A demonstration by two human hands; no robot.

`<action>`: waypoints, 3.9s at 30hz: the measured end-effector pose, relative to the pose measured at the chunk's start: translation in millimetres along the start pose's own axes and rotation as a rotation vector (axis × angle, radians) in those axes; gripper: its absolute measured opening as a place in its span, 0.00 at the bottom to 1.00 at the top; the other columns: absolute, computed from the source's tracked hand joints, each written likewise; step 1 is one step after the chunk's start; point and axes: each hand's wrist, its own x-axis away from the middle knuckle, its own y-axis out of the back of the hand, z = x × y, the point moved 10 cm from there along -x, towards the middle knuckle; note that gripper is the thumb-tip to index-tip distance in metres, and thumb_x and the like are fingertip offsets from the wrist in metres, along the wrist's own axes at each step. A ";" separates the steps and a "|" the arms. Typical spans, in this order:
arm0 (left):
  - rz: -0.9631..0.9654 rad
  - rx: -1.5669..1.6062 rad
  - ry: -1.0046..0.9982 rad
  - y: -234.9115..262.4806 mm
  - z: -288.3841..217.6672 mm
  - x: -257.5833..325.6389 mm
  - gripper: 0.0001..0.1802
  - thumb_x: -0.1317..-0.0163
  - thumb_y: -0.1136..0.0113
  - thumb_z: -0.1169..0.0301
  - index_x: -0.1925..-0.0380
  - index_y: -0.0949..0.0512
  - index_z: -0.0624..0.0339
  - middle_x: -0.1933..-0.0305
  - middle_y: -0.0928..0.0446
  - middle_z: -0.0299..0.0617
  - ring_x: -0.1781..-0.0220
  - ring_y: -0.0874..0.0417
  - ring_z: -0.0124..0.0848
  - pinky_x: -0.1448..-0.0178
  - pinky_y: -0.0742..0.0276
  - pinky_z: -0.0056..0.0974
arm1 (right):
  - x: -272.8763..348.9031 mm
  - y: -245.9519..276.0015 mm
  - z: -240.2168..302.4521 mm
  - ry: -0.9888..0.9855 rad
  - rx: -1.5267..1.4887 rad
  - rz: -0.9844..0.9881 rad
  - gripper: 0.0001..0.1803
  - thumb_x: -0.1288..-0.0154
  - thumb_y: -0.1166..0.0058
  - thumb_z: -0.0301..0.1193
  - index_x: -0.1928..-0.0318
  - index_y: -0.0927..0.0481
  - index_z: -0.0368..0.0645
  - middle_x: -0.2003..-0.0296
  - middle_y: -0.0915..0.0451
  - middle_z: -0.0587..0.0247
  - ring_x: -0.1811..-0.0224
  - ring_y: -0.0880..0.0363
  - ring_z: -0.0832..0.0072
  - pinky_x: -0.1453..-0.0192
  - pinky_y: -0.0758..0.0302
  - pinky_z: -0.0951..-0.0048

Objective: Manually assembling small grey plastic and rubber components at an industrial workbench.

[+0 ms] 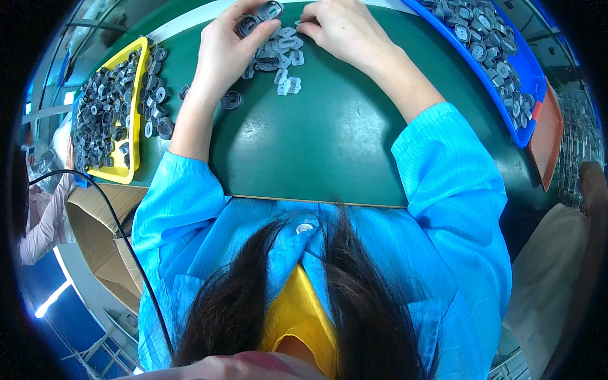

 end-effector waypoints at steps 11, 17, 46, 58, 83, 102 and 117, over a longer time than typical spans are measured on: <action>-0.107 -0.145 -0.130 -3.5 -29.3 10.3 0.20 0.41 0.28 0.74 0.50 0.23 0.64 0.62 0.16 0.56 0.60 0.11 0.51 0.56 0.16 0.46 | 4.5 6.2 -19.4 -0.270 -0.800 -0.170 0.05 0.31 0.34 0.26 0.61 0.13 0.36 0.67 0.13 0.66 0.67 0.20 0.82 0.60 0.23 0.76; -0.143 -0.184 -0.176 -5.6 -36.0 12.3 0.20 0.42 0.28 0.73 0.52 0.23 0.64 0.64 0.16 0.56 0.61 0.11 0.50 0.57 0.16 0.45 | 4.7 -11.2 -23.7 -0.246 -1.025 -0.182 0.06 0.34 0.33 0.27 0.63 0.13 0.36 0.68 0.15 0.65 0.67 0.21 0.81 0.61 0.24 0.76; 0.196 -0.198 -0.383 -22.6 -33.8 16.2 0.21 0.38 0.27 0.71 0.44 0.14 0.51 0.64 0.16 0.38 0.67 0.17 0.29 0.59 0.18 0.34 | 11.8 -16.3 -2.3 -0.203 -0.806 0.180 0.10 0.39 0.41 0.17 0.57 0.20 0.37 0.65 0.17 0.66 0.63 0.19 0.81 0.58 0.22 0.78; 0.266 0.543 0.131 -34.9 19.3 20.7 0.29 0.32 0.36 0.78 0.30 0.29 0.64 0.46 0.22 0.41 0.54 0.21 0.25 0.49 0.22 0.32 | 6.2 -23.4 -49.4 -0.417 -1.490 -0.110 0.08 0.35 0.39 0.21 0.56 0.18 0.43 0.67 0.17 0.67 0.70 0.22 0.80 0.65 0.26 0.81; 0.146 0.506 0.307 -23.1 32.8 1.2 0.23 0.35 0.32 0.80 0.41 0.24 0.70 0.63 0.19 0.35 0.65 0.20 0.18 0.62 0.23 0.26 | 22.3 -10.2 17.0 -0.101 -0.145 0.146 0.12 0.37 0.31 0.34 0.60 0.14 0.38 0.79 0.25 0.67 0.76 0.25 0.78 0.68 0.27 0.71; 0.067 0.162 0.216 -24.2 -6.6 11.0 0.22 0.38 0.29 0.75 0.44 0.19 0.72 0.63 0.13 0.44 0.65 0.15 0.23 0.58 0.17 0.31 | 16.3 7.2 -20.1 -0.051 -1.244 -0.238 0.08 0.33 0.36 0.20 0.54 0.16 0.33 0.63 0.15 0.64 0.66 0.19 0.81 0.58 0.21 0.80; -0.131 -0.197 -0.197 -15.8 -25.3 15.0 0.22 0.44 0.28 0.72 0.48 0.17 0.64 0.64 0.15 0.55 0.66 0.11 0.46 0.59 0.15 0.43 | 25.2 15.2 3.3 -0.237 -0.791 -0.195 0.06 0.32 0.37 0.19 0.56 0.13 0.31 0.62 0.12 0.60 0.60 0.14 0.78 0.54 0.17 0.76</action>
